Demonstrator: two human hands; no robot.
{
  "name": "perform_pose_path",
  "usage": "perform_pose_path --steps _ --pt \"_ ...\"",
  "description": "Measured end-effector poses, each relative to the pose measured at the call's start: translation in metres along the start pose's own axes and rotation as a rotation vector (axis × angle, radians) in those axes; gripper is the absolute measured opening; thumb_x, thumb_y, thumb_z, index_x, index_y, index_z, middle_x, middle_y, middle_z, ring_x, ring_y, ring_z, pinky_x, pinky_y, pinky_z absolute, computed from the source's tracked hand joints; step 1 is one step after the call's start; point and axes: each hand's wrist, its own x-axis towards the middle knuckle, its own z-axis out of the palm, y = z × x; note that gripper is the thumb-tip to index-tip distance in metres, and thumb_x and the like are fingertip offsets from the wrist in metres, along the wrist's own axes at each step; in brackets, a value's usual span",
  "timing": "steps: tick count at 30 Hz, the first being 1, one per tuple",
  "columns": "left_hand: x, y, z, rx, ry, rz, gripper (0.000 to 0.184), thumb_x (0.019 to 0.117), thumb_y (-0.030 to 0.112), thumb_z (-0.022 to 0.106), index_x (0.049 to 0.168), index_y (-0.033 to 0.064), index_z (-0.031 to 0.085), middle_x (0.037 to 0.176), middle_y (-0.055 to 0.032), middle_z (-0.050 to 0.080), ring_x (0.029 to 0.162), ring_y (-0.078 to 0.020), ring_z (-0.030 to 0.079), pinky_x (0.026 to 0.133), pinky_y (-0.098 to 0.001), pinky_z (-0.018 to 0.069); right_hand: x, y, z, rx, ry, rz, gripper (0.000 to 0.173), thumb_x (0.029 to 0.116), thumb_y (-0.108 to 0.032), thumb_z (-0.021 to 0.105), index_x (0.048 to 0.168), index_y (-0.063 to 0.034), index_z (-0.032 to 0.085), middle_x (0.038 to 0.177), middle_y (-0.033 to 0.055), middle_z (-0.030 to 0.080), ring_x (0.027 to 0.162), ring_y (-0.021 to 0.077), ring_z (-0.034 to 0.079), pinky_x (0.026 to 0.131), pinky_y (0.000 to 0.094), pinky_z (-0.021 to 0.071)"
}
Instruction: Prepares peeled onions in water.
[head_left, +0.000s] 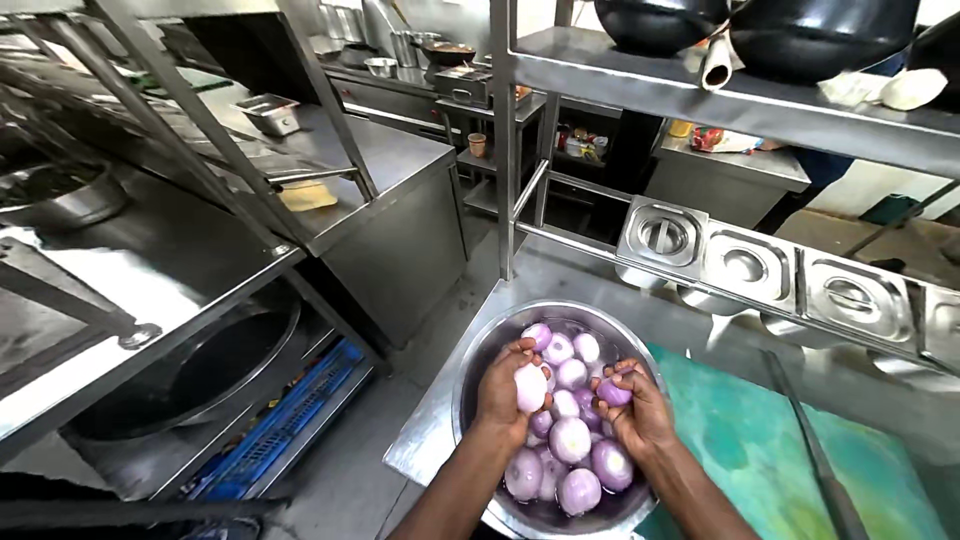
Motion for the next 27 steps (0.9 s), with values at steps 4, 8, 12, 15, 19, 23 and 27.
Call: perform_pose_path --steps 4,8,12,15,19,23,27 --pt "0.003 0.004 0.000 0.019 -0.023 0.057 0.025 0.1038 0.012 0.042 0.116 0.0051 0.063 0.082 -0.0104 0.061 0.064 -0.0246 0.064 0.051 -0.0390 0.0557 0.002 -0.001 0.011 -0.098 0.084 0.010 0.012 0.0978 -0.008 0.046 0.087 -0.0089 0.050 0.068 0.0073 0.060 0.053 0.0175 0.061 0.042 0.0289 0.0480" --pt "0.008 0.008 -0.004 -0.009 -0.029 0.087 0.027 0.1064 0.015 0.040 0.113 0.0067 0.064 0.078 -0.0077 0.059 0.064 -0.0238 0.064 0.055 -0.0416 0.0571 0.009 -0.009 0.013 -0.096 0.105 0.071 0.050 0.1115 -0.038 0.038 0.073 -0.0098 0.051 0.059 0.0056 0.055 0.048 0.0201 0.057 0.042 0.0355 0.0506" --pt "0.019 0.008 -0.012 -0.088 -0.019 0.071 0.030 0.1085 0.020 0.038 0.119 0.0101 0.064 0.082 -0.0069 0.060 0.068 -0.0234 0.064 0.061 -0.0430 0.0585 0.020 -0.021 0.001 -0.080 0.029 0.285 0.070 0.1042 -0.068 0.024 0.067 -0.0156 0.052 0.065 0.0061 0.061 0.057 0.0228 0.063 0.052 0.0415 0.0551" --pt "0.027 0.009 -0.017 -0.157 0.046 -0.028 0.035 0.1097 0.033 0.037 0.116 0.0130 0.065 0.085 -0.0058 0.063 0.072 -0.0224 0.066 0.064 -0.0431 0.0588 0.019 -0.025 -0.011 -0.151 -0.043 0.298 0.037 0.1059 -0.042 0.047 0.099 -0.0098 0.064 0.086 0.0137 0.068 0.070 0.0261 0.069 0.061 0.0411 0.0598" --pt "0.016 0.019 -0.024 -0.088 0.004 -0.121 0.038 0.1084 0.044 0.039 0.107 0.0120 0.058 0.094 -0.0116 0.067 0.081 -0.0283 0.069 0.069 -0.0473 0.0599 0.015 -0.028 -0.019 -0.335 -0.086 0.192 0.041 0.0868 0.005 0.065 0.121 -0.0085 0.047 0.099 0.0180 0.066 0.082 0.0301 0.071 0.068 0.0427 0.0627" --pt "0.018 0.014 -0.040 0.103 -0.113 0.041 0.029 0.1003 0.005 0.056 0.129 0.0119 0.052 0.109 -0.0169 0.067 0.079 -0.0235 0.069 0.061 -0.0321 0.0579 0.021 -0.026 -0.021 -0.798 -0.038 -0.038 0.019 0.1002 -0.013 0.059 0.119 -0.0074 0.061 0.089 0.0118 0.067 0.067 0.0195 0.065 0.054 0.0326 0.0550" --pt "0.033 0.014 -0.039 0.543 -0.043 0.224 0.014 0.0955 0.015 0.064 0.106 0.0065 0.064 0.078 -0.0126 0.068 0.051 -0.0143 0.057 0.040 -0.0241 0.0397 0.046 -0.025 -0.016 -1.598 -0.065 -0.407 0.026 0.1024 -0.032 0.056 0.106 -0.0110 0.072 0.105 0.0132 0.069 0.096 0.0326 0.067 0.081 0.0596 0.0537"
